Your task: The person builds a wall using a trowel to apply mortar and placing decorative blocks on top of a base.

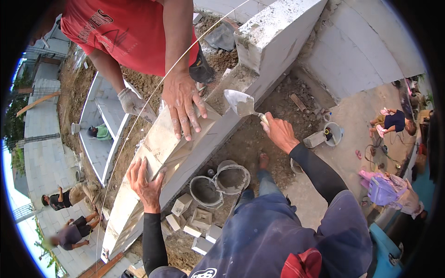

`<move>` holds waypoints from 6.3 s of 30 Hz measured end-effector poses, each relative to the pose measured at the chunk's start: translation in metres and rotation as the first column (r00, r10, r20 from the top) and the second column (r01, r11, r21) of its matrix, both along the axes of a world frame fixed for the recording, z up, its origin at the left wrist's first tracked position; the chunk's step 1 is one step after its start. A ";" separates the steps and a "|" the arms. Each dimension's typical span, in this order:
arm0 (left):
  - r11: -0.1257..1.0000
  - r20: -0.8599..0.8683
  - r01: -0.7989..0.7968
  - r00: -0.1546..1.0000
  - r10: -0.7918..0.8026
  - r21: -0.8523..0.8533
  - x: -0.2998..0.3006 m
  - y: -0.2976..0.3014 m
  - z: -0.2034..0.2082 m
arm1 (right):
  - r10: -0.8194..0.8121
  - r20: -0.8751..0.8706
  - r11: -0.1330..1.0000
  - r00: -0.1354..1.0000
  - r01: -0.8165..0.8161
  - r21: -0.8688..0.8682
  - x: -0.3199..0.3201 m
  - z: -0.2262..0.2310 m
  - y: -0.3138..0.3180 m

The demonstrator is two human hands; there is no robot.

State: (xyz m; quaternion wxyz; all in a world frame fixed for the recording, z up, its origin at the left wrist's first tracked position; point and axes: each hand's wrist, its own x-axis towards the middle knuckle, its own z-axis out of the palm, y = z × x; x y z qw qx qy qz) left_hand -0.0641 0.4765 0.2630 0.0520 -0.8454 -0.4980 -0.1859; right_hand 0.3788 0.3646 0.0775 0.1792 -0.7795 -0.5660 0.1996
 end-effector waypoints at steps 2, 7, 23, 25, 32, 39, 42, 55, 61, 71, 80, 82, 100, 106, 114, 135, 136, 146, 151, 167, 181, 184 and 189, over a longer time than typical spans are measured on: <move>1.000 -0.012 0.000 1.000 0.000 0.001 0.002 0.000 -0.001 | -0.045 0.043 0.994 0.998 0.041 0.099 0.014 -0.003 0.032; 1.000 -0.025 0.001 1.000 -0.001 -0.004 0.002 0.000 -0.006 | 0.137 0.019 0.988 0.990 -0.138 0.074 -0.022 -0.025 0.029; 1.000 -0.044 -0.010 0.999 0.010 0.002 0.006 0.001 -0.003 | 0.207 0.012 0.977 0.978 -0.207 0.052 -0.013 -0.030 0.040; 1.000 -0.046 -0.022 0.999 0.022 -0.003 0.002 0.000 -0.004 | 0.188 0.019 0.968 0.982 -0.188 0.165 0.010 -0.033 0.035; 1.000 -0.053 -0.021 0.998 0.020 -0.002 0.005 0.002 -0.002 | 0.184 -0.146 0.983 0.972 -0.186 -0.002 -0.015 -0.003 0.017; 1.000 -0.061 -0.021 0.998 0.022 0.007 0.005 -0.003 -0.001 | -0.202 -0.948 0.972 0.247 -0.067 -0.224 0.026 0.064 -0.021; 1.000 -0.055 -0.018 0.998 0.018 0.002 0.006 -0.002 -0.002 | -0.303 -0.953 0.934 0.019 -0.194 -0.301 -0.013 0.083 -0.014; 1.000 -0.052 -0.005 0.999 0.006 0.027 0.009 0.001 -0.005 | -0.251 -0.930 0.934 0.268 -0.187 -0.305 -0.063 0.061 0.044; 1.000 -0.031 0.015 0.999 -0.014 0.027 0.003 0.001 -0.007 | -0.058 -0.448 0.996 0.892 0.079 0.028 -0.028 0.031 0.054; 0.989 -0.171 -0.114 0.981 0.096 -0.096 0.019 0.001 0.008 | 0.075 -0.318 0.995 0.945 -0.092 -0.038 0.021 0.037 -0.052; 0.951 -0.160 -0.190 0.975 0.154 -0.243 0.040 0.015 0.010 | 0.332 -0.217 0.932 0.918 -0.355 -0.077 0.054 0.006 -0.008; 0.947 -0.180 -0.207 0.970 0.165 -0.247 0.036 0.011 0.012 | 0.349 -0.269 0.925 0.898 -0.376 -0.054 0.064 0.006 -0.005; 0.941 -0.133 -0.187 0.979 0.155 -0.283 0.037 0.014 0.020 | 0.342 -0.359 0.904 0.868 -0.408 -0.125 0.094 0.007 0.019; 0.944 -0.099 -0.163 0.985 0.140 -0.288 0.045 0.018 0.012 | 0.301 -0.356 0.910 0.885 -0.377 -0.169 0.058 -0.002 0.008; 0.956 -0.069 -0.155 0.987 0.142 -0.248 0.042 0.019 0.009 | 0.069 -0.530 0.983 0.845 -0.149 -0.109 0.088 0.073 -0.005; 0.965 -0.027 -0.093 0.996 0.089 -0.245 0.044 0.018 0.011 | 0.326 -0.385 0.829 0.863 -0.457 -0.322 0.094 0.129 0.096; 0.966 -0.028 -0.101 0.995 0.097 -0.239 0.043 0.018 0.011 | 0.329 -0.427 0.838 0.842 -0.469 -0.280 0.097 0.127 0.097; 0.948 -0.097 -0.133 0.989 0.110 -0.290 0.048 0.019 0.018 | 0.360 -0.370 0.862 0.857 -0.457 -0.219 0.099 0.123 0.102; 0.915 -0.129 -0.041 0.992 -0.012 -0.401 0.069 0.033 0.036 | -0.054 -0.641 0.755 0.765 -0.389 -0.527 0.113 0.091 0.086; 0.877 -0.150 -0.034 0.988 -0.043 -0.480 0.082 0.046 0.038 | 0.223 -0.275 0.958 0.935 -0.262 -0.116 0.026 0.116 0.011; 0.917 -0.217 0.029 0.968 -0.125 -0.397 0.063 0.044 0.025 | -0.401 -0.847 0.828 0.349 -0.257 -0.498 -0.021 0.096 -0.018; 0.876 -0.189 -0.015 0.978 -0.087 -0.482 0.064 0.044 0.028 | -0.475 -0.879 0.864 0.037 -0.171 -0.474 -0.069 0.085 -0.039; 0.892 -0.204 0.005 0.973 -0.109 -0.452 0.058 0.045 0.029 | 0.080 -0.485 0.956 0.871 -0.204 -0.209 -0.026 0.077 -0.023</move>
